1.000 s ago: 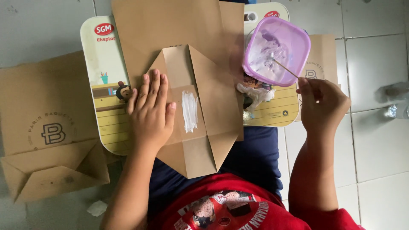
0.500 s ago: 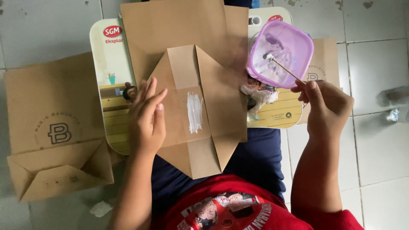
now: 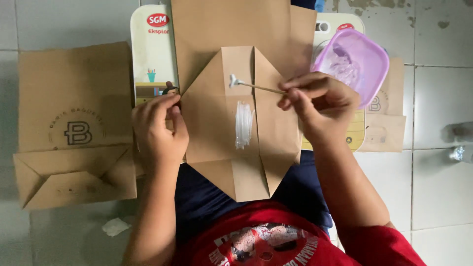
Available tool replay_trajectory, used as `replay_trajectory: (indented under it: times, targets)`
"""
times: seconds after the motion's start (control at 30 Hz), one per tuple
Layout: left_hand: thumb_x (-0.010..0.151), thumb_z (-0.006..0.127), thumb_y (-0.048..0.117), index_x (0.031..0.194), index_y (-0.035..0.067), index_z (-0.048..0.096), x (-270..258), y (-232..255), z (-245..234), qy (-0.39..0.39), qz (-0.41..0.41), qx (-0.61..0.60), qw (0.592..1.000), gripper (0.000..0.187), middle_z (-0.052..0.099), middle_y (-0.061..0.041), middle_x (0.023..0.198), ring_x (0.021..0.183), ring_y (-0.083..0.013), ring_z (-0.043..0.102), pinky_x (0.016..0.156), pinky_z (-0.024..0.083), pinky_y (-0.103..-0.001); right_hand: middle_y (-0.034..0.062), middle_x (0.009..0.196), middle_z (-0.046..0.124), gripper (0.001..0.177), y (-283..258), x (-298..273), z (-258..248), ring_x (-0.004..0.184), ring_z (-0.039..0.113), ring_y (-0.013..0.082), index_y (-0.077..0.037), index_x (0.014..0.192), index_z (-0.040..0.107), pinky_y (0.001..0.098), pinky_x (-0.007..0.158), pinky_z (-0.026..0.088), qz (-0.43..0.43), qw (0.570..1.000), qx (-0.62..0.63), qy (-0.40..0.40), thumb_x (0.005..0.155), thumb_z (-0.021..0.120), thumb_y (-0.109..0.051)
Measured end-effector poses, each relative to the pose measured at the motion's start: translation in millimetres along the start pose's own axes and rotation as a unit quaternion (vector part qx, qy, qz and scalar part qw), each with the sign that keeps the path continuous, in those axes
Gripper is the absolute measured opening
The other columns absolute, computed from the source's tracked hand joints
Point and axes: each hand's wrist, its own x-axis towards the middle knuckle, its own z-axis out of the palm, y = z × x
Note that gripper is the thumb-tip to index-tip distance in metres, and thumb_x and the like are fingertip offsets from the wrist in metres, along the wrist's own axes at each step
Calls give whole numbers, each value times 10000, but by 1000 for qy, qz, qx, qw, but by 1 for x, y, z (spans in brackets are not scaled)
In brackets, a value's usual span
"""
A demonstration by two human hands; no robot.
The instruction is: Applying glue to the bottom flaps of paper bags and folding them to seal the bottom.
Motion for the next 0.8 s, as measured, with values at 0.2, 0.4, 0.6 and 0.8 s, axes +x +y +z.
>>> replay_trajectory:
  times: [0.2, 0.4, 0.6, 0.8]
  targets:
    - [856, 750, -4, 1104, 119, 725, 2, 6, -3, -3, -13, 36, 999, 278, 676, -19, 1060, 957, -273, 668, 927, 484, -418, 266, 923, 722, 187, 8, 19, 67, 752, 761, 279, 59, 857, 539, 353, 700, 647, 28, 990, 84, -106, 968, 689, 79]
    - [853, 740, 73, 1046, 161, 737, -2, -1, 6, -12, -20, 66, 998, 212, 661, 5, 1079, 973, -276, 639, 890, 488, -424, 224, 870, 743, 248, -4, 22, 89, 670, 756, 314, 39, 781, 565, 340, 599, 601, -43, 978, -87, -186, 896, 777, 93]
    - [920, 677, 112, 1081, 167, 722, -2, 1, 4, -12, -17, 65, 998, 176, 648, -4, 1110, 994, -276, 644, 893, 493, -425, 148, 916, 761, 263, 15, 4, 82, 685, 742, 287, -9, 777, 542, 336, 591, 607, -184, 929, -211, -241, 922, 760, 18]
    - [930, 663, 151, 1085, 185, 733, -9, -4, 9, -6, -28, 75, 997, 173, 647, 6, 1122, 1018, -289, 631, 905, 513, -424, 208, 790, 671, 278, 26, -2, 90, 641, 711, 362, 1, 728, 528, 387, 609, 618, -327, 884, -206, -262, 884, 744, 83]
